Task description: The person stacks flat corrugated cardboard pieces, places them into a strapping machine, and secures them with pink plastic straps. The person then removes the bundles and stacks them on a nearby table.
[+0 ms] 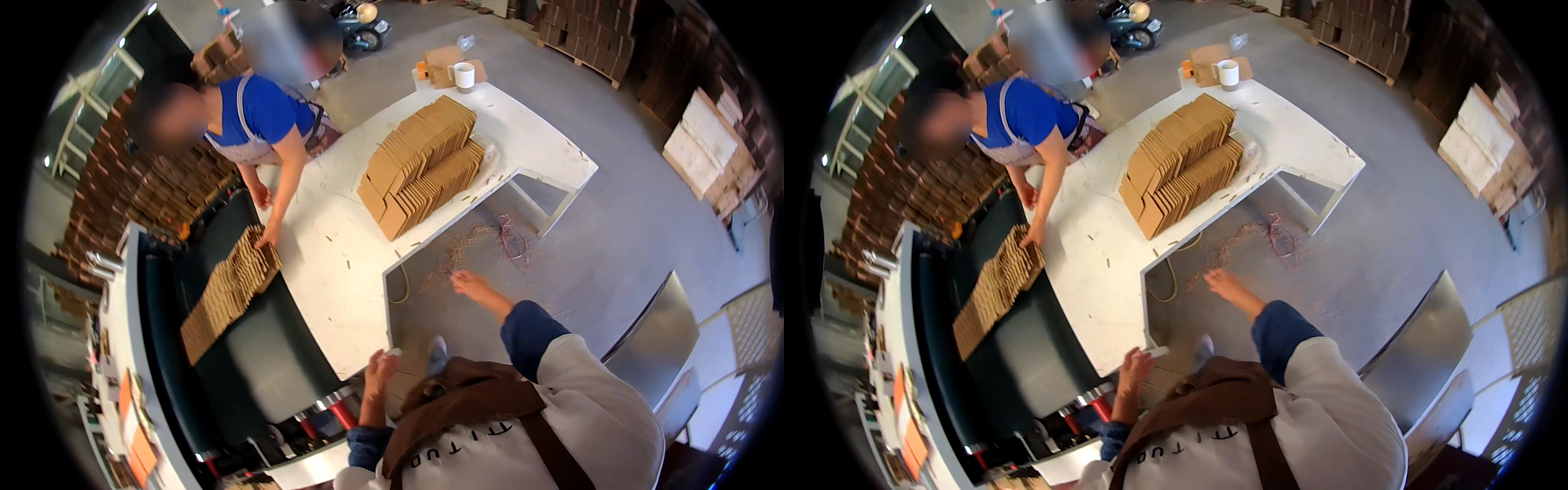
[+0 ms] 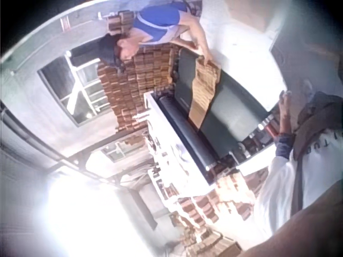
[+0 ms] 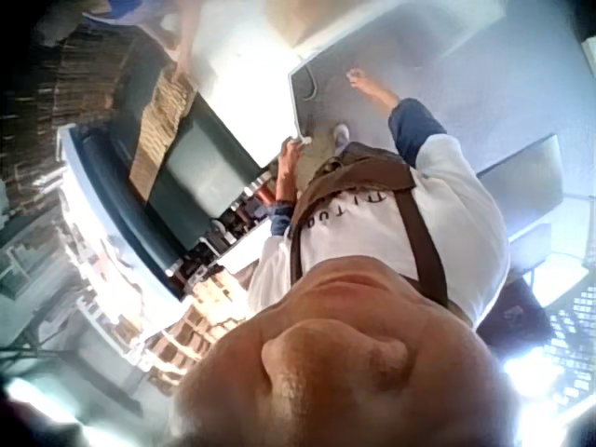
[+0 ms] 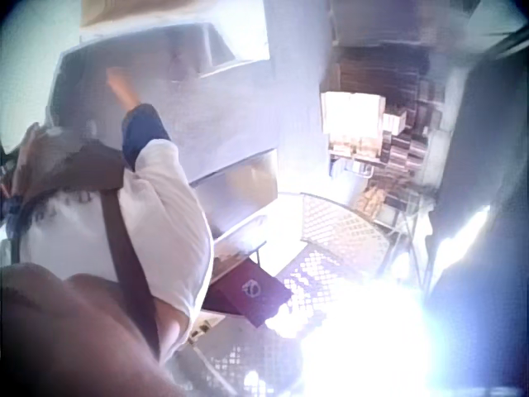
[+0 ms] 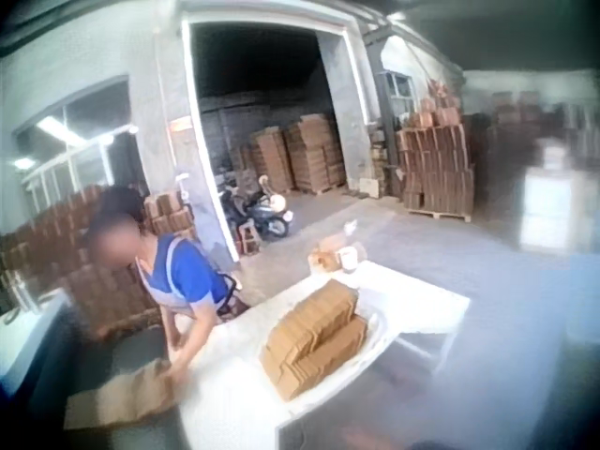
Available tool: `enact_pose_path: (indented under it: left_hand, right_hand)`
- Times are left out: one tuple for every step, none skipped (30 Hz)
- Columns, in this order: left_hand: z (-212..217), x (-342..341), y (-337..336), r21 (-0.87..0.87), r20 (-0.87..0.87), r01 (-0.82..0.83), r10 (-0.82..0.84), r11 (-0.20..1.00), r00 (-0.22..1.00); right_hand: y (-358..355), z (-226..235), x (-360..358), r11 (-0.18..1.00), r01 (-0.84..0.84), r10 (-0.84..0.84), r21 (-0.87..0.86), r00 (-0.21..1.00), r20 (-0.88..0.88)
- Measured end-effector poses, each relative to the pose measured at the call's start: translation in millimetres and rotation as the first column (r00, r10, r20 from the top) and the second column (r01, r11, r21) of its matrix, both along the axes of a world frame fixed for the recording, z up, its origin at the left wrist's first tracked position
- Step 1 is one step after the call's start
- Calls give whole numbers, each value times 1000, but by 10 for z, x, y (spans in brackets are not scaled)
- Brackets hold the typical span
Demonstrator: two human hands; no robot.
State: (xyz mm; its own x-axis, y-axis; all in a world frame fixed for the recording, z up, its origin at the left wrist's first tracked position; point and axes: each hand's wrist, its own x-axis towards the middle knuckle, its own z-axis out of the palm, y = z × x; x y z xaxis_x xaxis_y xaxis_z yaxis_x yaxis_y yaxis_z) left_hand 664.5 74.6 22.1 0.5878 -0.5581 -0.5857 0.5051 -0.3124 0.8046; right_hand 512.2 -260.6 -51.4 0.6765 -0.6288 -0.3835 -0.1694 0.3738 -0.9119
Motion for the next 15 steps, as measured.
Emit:
enact_pose_path:
  left_hand:
    - [-185, 89, -170, -29, -19, -3, 3, 1000, 1000]
    - [-355, 158, -362, -56, -40, -2, 0, 998, 999]
    - [-309, 166, -600, -66, -55, -11, 7, 998, 998]
    - [-169, 222, -815, -66, -58, -31, 27, 997, 998]
    - [-125, 319, -980, -69, -11, -35, 34, 997, 999]
    - [-103, 419, -1133, -72, 38, -37, 39, 997, 999]
    - [-109, 535, -1304, -72, 77, -54, 60, 996, 995]
    - [-181, 598, -1418, -77, 84, -70, 76, 995, 994]
    - [-263, 803, -1654, -129, 121, -67, 83, 989, 989]
    - [-106, 791, -1963, -137, 145, -48, 67, 989, 987]
    - [24, 820, -2311, -79, 200, -11, 26, 997, 979]
    - [-6, 889, -2553, -179, 211, 18, 21, 984, 977]
    - [63, 931, -2806, -177, 228, 48, -6, 983, 974]
    - [79, 1000, -3003, -205, 284, 65, -4, 977, 959]
    - [64, 1059, -3232, -244, 316, 71, 10, 967, 949]
  right_hand:
    - [-162, 244, 79, 999, 10, -11, -41, 1000, -23]
    - [-378, 410, 115, 976, -11, -4, -218, 998, -65]
    - [-631, 532, 94, 923, -47, 6, -382, 994, -108]
    - [-878, 678, 72, 902, -38, -13, -430, 993, -115]
    - [-1114, 854, 112, 880, -31, -26, -475, 993, -111]
    - [-1307, 974, 141, 855, -20, -40, -519, 994, -104]
    - [-1511, 1051, 122, 822, 23, -121, -568, 984, -134]
    - [-1746, 1212, 113, 779, 41, -186, -625, 968, -169]
    - [-2019, 1369, 166, 715, 68, -262, -696, 949, -176]
    - [-2235, 1505, 89, 653, 77, -345, -753, 916, -205]
    - [-2576, 1495, 14, 606, 123, -417, -786, 891, -182]
    - [-2886, 1454, -32, 566, 174, -474, -806, 868, -145]
    - [-3137, 1484, -32, 534, 198, -499, -822, 858, -117]
    - [-3359, 1516, 16, 504, 234, -521, -832, 850, -77]
    - [-3624, 1513, 30, 523, 247, -519, -816, 851, -76]
